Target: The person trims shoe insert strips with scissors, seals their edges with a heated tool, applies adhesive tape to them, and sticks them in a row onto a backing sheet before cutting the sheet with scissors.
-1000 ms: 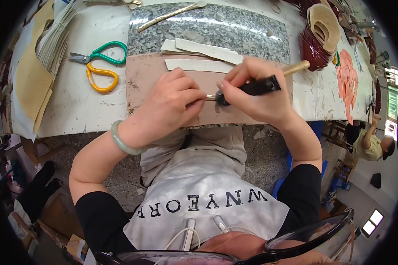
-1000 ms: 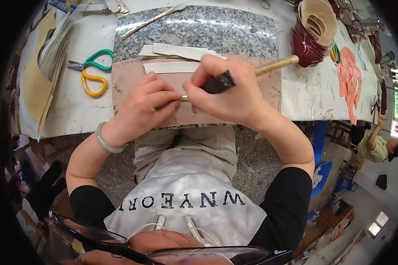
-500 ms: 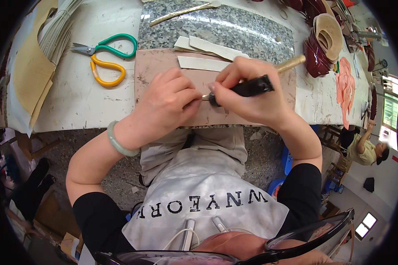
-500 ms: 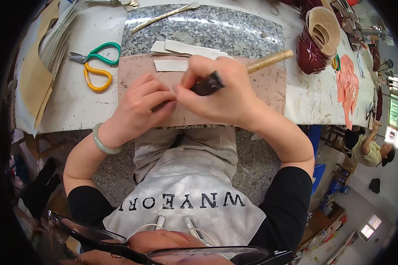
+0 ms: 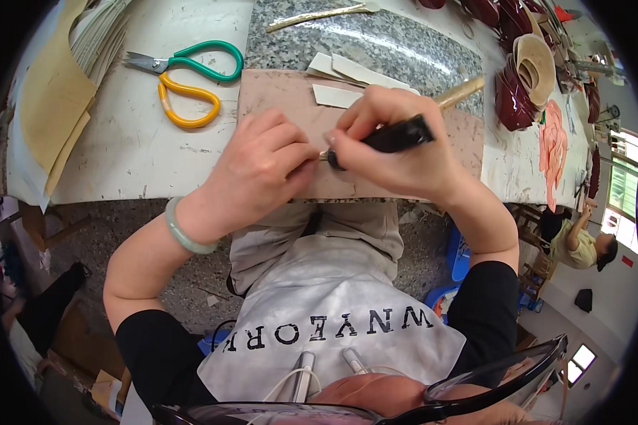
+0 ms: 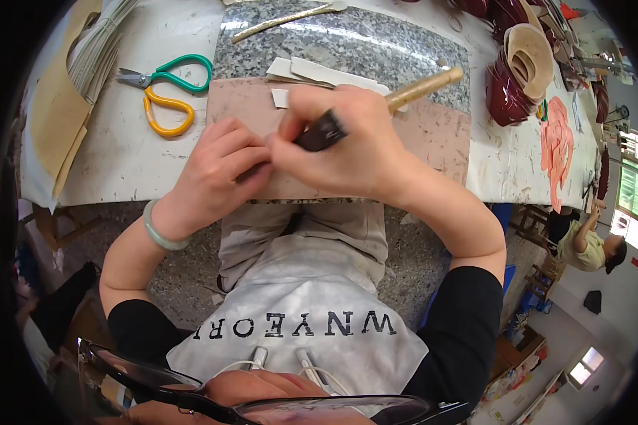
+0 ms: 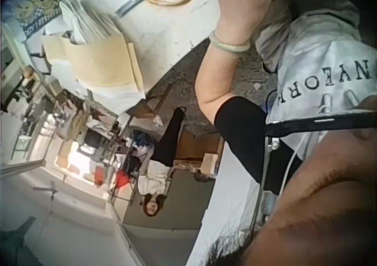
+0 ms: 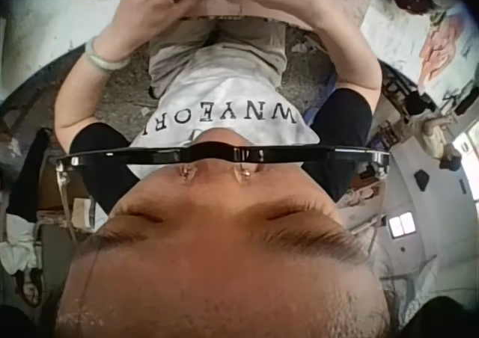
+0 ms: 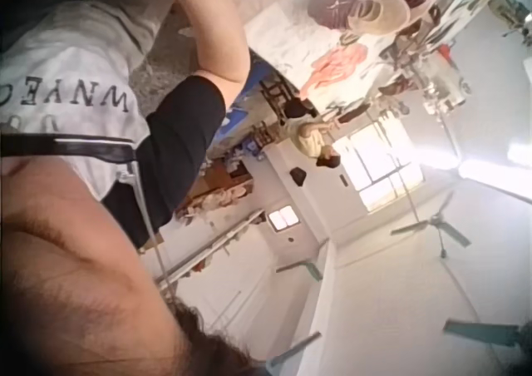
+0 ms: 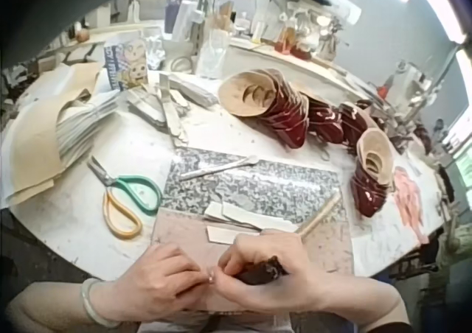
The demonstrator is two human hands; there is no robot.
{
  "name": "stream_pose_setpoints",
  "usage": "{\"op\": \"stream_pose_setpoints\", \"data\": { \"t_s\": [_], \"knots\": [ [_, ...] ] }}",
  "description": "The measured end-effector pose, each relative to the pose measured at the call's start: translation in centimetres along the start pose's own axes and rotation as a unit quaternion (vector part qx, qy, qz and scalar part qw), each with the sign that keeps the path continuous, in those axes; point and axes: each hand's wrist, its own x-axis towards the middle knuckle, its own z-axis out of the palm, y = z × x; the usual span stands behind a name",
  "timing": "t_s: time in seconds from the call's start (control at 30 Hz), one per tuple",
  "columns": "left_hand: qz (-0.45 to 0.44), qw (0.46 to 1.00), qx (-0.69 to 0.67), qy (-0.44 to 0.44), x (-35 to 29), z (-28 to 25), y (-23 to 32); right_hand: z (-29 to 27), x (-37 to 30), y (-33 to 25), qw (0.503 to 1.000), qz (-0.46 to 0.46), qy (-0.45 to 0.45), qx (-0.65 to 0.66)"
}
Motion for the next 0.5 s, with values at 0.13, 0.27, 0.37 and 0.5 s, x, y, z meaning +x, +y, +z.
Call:
{"op": "stream_pose_setpoints", "data": {
  "t_s": [0.13,0.27,0.37,0.5],
  "knots": [
    [-0.013,1.000,-0.011,-0.004,-0.6,-0.3,-0.2,-0.5,0.6,-0.6,0.992,-0.093,0.048,-0.064],
    [-0.018,1.000,-0.017,0.006,-1.3,-0.8,-0.4,1.5,0.6,0.4,0.998,-0.009,0.054,0.040],
    [-0.036,0.999,-0.011,0.017,-1.8,-1.0,-0.3,0.4,1.0,-0.8,1.000,0.002,0.015,0.008],
    [-0.038,0.999,-0.009,0.037,-2.3,-1.1,-0.6,1.5,1.1,-1.2,1.000,-0.005,-0.005,0.022]
  ]
}}
